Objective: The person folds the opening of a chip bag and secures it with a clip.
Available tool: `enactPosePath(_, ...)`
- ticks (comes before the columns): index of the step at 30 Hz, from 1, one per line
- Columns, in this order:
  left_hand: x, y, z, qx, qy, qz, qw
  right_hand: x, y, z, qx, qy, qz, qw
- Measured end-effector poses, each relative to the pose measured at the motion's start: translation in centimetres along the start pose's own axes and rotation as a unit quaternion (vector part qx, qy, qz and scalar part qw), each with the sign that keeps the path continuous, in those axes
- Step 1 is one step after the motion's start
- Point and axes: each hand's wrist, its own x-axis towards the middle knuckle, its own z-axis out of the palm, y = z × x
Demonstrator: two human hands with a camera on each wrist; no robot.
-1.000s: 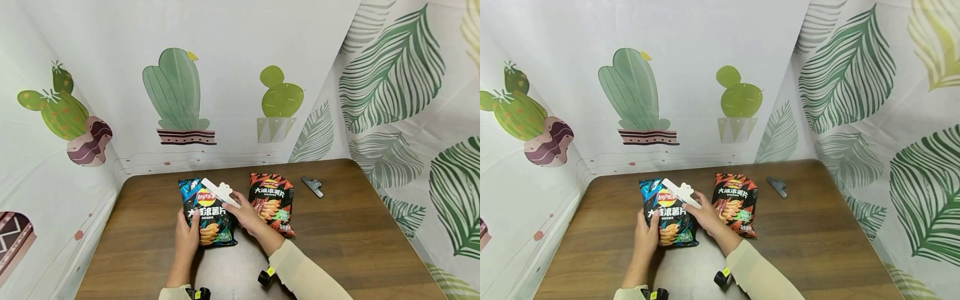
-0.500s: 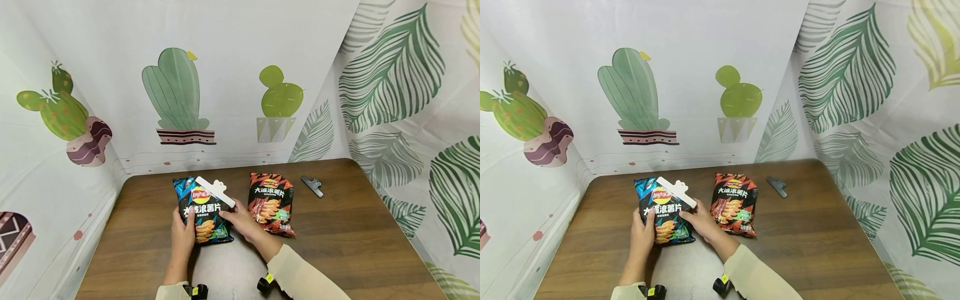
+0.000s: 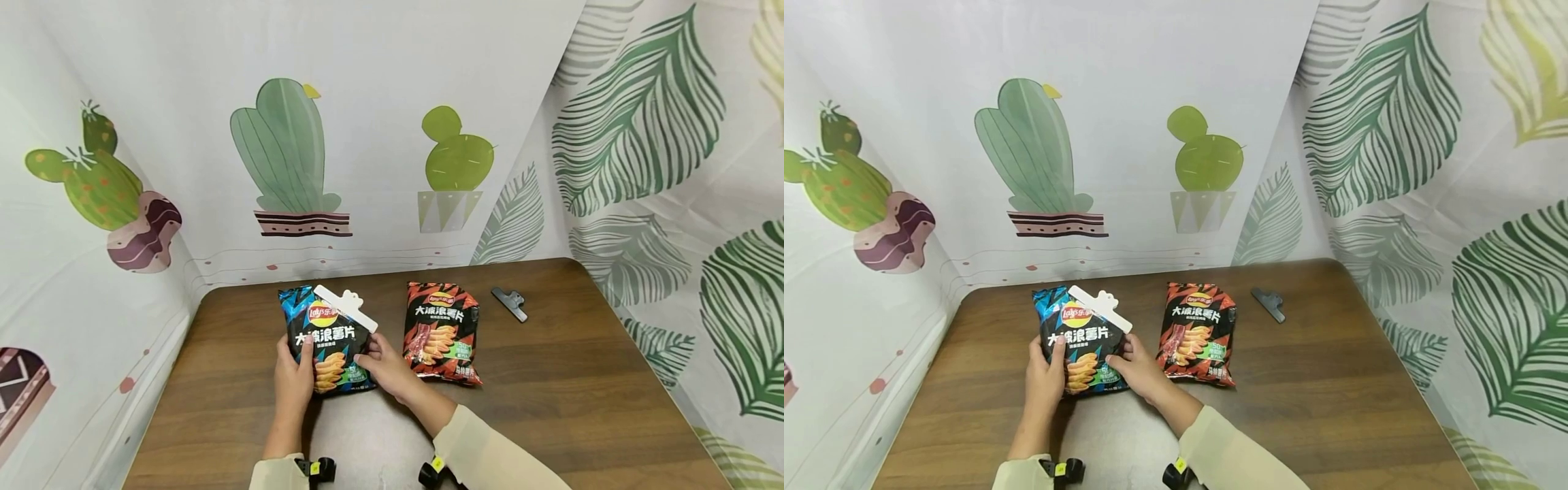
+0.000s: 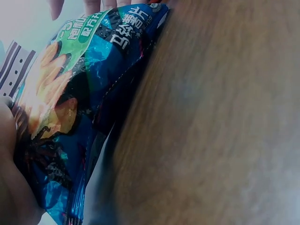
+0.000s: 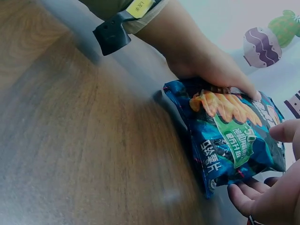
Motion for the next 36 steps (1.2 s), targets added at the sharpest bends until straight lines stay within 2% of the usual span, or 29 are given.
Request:
enactPosePath(5, 0.2, -0.1, -0.1, 0.002, -0.004, -0.004, 1.0, 0.0, 0.2, 0.3, -0.004, 0.0, 0.001, 1.0)
enactPosePath(9, 0.3, 0.2, -0.3, 0.004, -0.008, -0.02, 0.9998, 0.1, 0.5, 0.4, -0.006, -0.004, -0.005, 1.0)
enactPosePath(16, 0.7, -0.1, -0.6, 0.024, -0.006, -0.036, 0.9991, 0.0, 0.5, 0.6, 0.027, -0.018, 0.003, 0.999)
enactPosePath(21, 0.8, -0.3, -0.9, 0.038, -0.016, -0.038, 0.9984, 0.0, 0.5, 0.8, 0.031, -0.02, 0.0, 0.999)
enactPosePath(28, 1.4, -0.7, -1.0, 0.044, -0.019, -0.018, 0.9987, 0.0, 0.6, 0.9, 0.029, -0.025, 0.002, 0.999)
enactPosePath(33, 1.5, -0.9, -1.1, 0.055, -0.011, 0.012, 0.9983, 0.1, 0.9, 1.0, 0.01, -0.023, 0.002, 1.0)
enactPosePath(36, 1.5, -0.9, -1.2, 0.067, -0.014, 0.016, 0.9976, 0.0, 1.2, 1.0, -0.005, -0.022, 0.005, 1.0)
